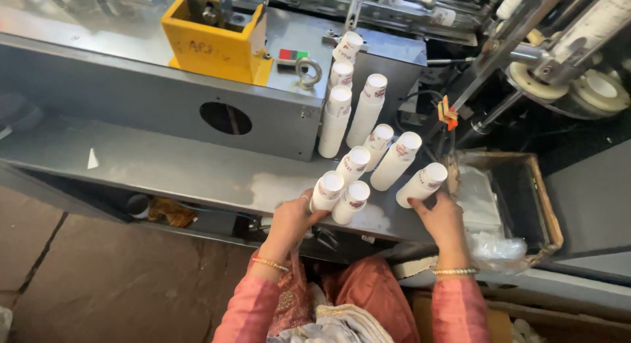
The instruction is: The person organizes stacks of paper cups on a machine ledge and picks up fallen cups from the floor to place them into plastic bags.
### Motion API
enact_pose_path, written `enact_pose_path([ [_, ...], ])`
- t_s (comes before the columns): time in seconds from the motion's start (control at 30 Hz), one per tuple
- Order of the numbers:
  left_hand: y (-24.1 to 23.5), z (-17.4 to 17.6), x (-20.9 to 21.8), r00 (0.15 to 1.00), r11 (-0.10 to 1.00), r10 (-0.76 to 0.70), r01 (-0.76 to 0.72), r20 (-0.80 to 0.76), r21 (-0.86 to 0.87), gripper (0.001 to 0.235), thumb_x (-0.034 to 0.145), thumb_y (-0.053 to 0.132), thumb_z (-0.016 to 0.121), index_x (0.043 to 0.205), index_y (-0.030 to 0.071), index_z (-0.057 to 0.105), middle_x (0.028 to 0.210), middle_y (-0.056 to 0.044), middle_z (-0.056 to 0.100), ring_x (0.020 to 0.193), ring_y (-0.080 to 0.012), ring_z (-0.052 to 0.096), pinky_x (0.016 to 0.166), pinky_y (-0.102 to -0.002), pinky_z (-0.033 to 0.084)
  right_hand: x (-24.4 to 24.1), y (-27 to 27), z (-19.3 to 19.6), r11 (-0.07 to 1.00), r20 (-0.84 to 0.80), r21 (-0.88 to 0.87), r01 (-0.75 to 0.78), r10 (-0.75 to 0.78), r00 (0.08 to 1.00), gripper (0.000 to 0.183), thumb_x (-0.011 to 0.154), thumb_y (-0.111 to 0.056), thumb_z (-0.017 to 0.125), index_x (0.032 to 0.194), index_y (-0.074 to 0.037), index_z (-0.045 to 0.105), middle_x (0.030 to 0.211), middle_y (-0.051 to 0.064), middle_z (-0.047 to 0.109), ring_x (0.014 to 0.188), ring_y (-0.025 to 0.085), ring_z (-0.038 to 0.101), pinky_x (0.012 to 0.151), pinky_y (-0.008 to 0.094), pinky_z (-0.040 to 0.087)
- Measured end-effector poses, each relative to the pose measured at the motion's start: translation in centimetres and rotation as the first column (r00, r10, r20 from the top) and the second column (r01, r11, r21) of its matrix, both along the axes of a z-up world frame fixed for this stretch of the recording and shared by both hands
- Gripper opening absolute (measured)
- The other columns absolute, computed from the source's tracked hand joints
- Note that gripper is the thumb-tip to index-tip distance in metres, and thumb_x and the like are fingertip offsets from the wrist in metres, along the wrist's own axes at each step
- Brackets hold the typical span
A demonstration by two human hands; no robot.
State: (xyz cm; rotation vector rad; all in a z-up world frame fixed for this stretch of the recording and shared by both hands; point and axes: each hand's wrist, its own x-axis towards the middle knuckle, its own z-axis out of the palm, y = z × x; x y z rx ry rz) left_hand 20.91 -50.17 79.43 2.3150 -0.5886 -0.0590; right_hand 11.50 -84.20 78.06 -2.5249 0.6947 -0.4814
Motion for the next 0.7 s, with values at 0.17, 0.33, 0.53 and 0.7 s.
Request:
enact_pose_path([
  [0.17,-0.1,-0.2,0.6,1.0,1.0,0.003,-0.003,-0.005,0.014,0.056,0.082,0.044,0.078,0.128,0.017,0.062,0.085,-0.019,0.074,0.081,-0.0404,0.071,0.07,-0.051,0.054,-2.7,3.2,9.3,0.99,0.046,0.125,0.067,-0.073,0.996,0.055,0.088,-0.028,0.079,0.138,-0.01,0.066,0.113,0.018,0.077,0.105,0.029,0.075,0.09,0.04,0.057],
  [0.33,0.0,-0.2,0.2,1.0,1.0,-0.003,0.003,-0.02,0.011,0.055,0.082,0.046,0.078,0.127,0.017,0.063,0.086,-0.018,0.074,0.081,-0.04,0.071,0.069,-0.051,0.055,2.7,6.3,14.0,0.962,0.475,0.161,-0.219,0.119,0.872,0.055,0.084,-0.017,0.084,0.132,0.0,0.064,0.128,0.015,0.071,0.113,0.02,0.071,0.088,0.031,0.059],
  [0.53,0.2,-1.1,0.3,1.0,1.0,0.011,-0.012,0.005,0.028,0.055,0.082,0.046,0.078,0.126,0.017,0.063,0.084,-0.018,0.074,0.081,-0.0405,0.071,0.069,-0.051,0.054,6.4,6.5,12.5,0.969,0.226,-0.103,-0.226,0.244,0.943,0.05,0.085,-0.027,0.087,0.125,-0.002,0.069,0.105,0.018,0.076,0.095,0.03,0.072,0.079,0.041,0.056],
  [0.7,0.1,-1.1,0.5,0.999,1.0,0.019,-0.019,0.042,0.007,0.057,0.08,0.048,0.079,0.125,0.017,0.063,0.083,-0.019,0.074,0.08,-0.0403,0.071,0.068,-0.051,0.054,3.0,4.1,10.6,0.745,0.157,0.505,-0.436,0.417,0.895,0.053,0.073,-0.019,0.087,0.122,-0.009,0.07,0.1,0.004,0.077,0.088,0.015,0.072,0.075,0.035,0.059],
])
